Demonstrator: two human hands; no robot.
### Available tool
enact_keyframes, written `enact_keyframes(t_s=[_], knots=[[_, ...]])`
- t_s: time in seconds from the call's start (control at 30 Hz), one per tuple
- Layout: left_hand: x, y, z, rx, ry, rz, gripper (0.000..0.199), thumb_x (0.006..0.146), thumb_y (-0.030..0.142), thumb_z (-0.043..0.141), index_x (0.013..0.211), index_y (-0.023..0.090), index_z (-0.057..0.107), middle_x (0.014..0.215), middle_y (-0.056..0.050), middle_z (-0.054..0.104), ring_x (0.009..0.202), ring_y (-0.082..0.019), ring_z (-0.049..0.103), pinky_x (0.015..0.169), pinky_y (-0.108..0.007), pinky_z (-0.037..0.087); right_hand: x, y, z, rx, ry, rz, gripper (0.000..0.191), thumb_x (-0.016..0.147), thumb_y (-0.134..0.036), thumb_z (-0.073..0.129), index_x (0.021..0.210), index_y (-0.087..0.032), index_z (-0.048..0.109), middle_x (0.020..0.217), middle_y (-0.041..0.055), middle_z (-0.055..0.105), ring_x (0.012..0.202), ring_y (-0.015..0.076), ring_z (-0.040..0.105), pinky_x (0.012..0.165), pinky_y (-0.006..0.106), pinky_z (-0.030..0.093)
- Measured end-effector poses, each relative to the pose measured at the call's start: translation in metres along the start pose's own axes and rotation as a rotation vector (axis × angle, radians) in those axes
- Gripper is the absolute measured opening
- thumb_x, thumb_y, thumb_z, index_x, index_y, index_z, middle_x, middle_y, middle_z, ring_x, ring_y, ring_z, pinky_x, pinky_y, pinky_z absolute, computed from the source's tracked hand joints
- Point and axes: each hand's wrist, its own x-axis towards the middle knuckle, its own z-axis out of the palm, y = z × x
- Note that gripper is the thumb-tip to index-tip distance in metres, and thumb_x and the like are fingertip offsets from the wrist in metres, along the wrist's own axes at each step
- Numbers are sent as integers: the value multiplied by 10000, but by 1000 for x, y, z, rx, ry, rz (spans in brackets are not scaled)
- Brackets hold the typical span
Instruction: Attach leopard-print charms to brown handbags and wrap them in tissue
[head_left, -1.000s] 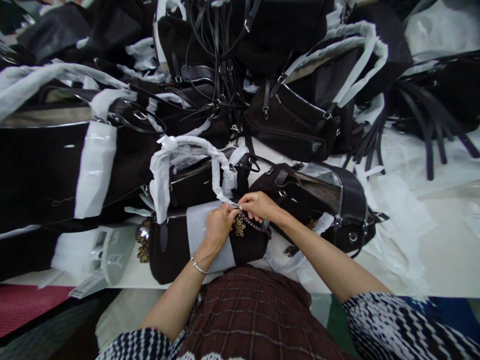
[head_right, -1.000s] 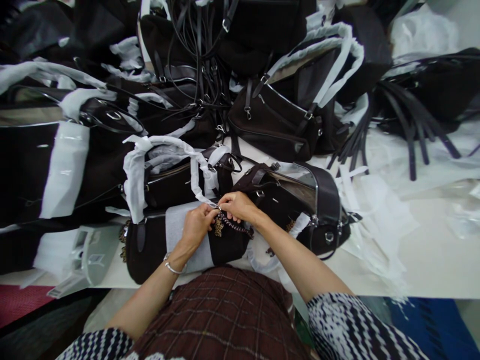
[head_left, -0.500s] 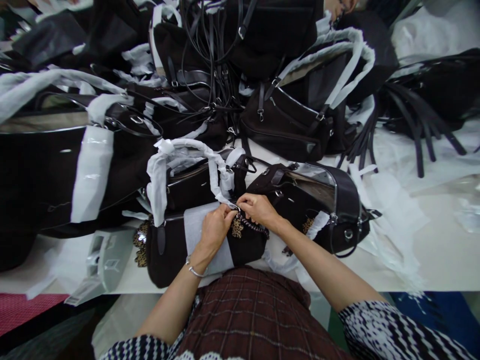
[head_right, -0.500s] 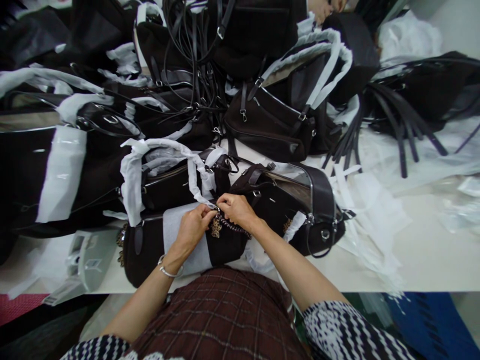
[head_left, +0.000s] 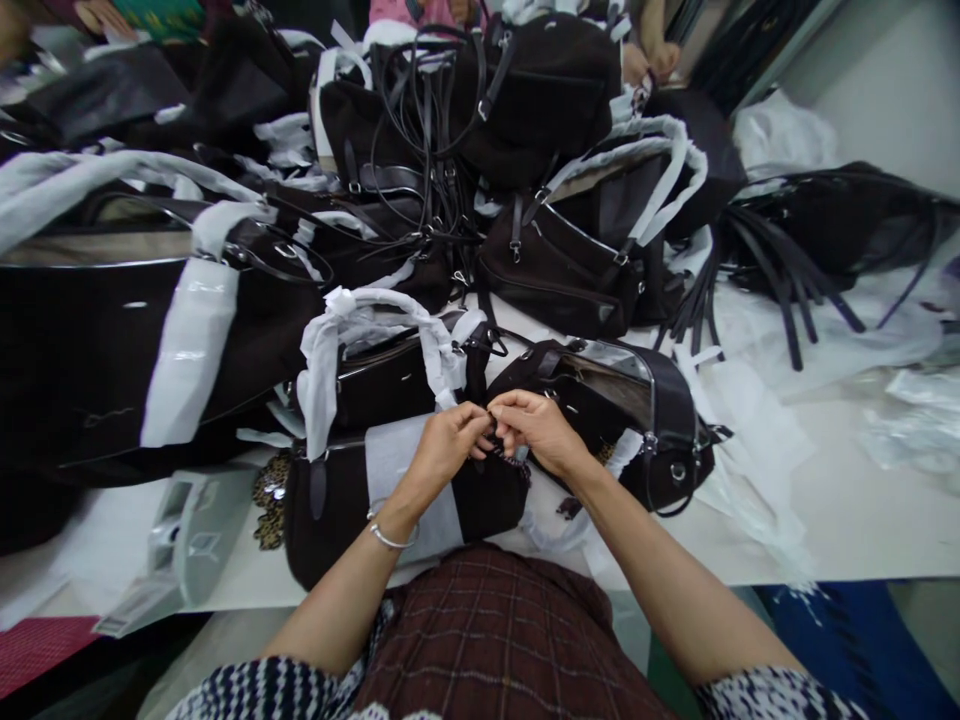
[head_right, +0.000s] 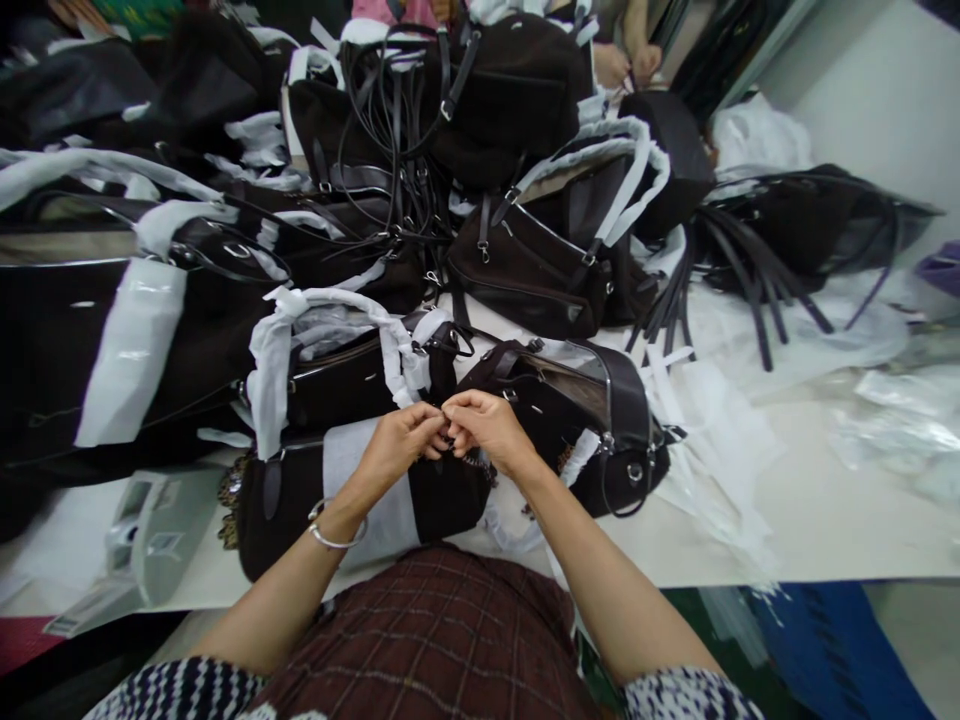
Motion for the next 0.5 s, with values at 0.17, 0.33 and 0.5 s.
enact_keyframes(t_s=[0.17, 0.33, 0.5], knots=[[0, -9, -5, -77, -101, 36, 238, 847, 378, 602, 855, 153, 682, 731, -16, 698, 660, -134, 700, 594, -205, 568, 2, 2, 2, 221, 13, 73, 285, 670, -309, 828, 859, -156, 679, 641, -18, 663, 504, 79, 599, 528, 207, 566], [4, -13, -11, -193, 13, -21, 247, 778, 365, 692, 840, 127, 709, 665, -16, 687, 577, -106, 654, 609, -206, 559, -1, -2, 0, 356, 89, 44, 376, 656, -254, 847, 985, -182, 678, 868, 37, 735, 718, 129, 697, 649, 229, 594], [6, -13, -14, -376, 74, -81, 290, 740, 374, 740, 845, 105, 713, 678, -28, 689, 571, -97, 649, 591, -201, 557, -13, 12, -4, 160, 237, -15, 398, 628, -308, 868, 962, -169, 702, 836, 28, 716, 661, 114, 654, 549, 204, 540]])
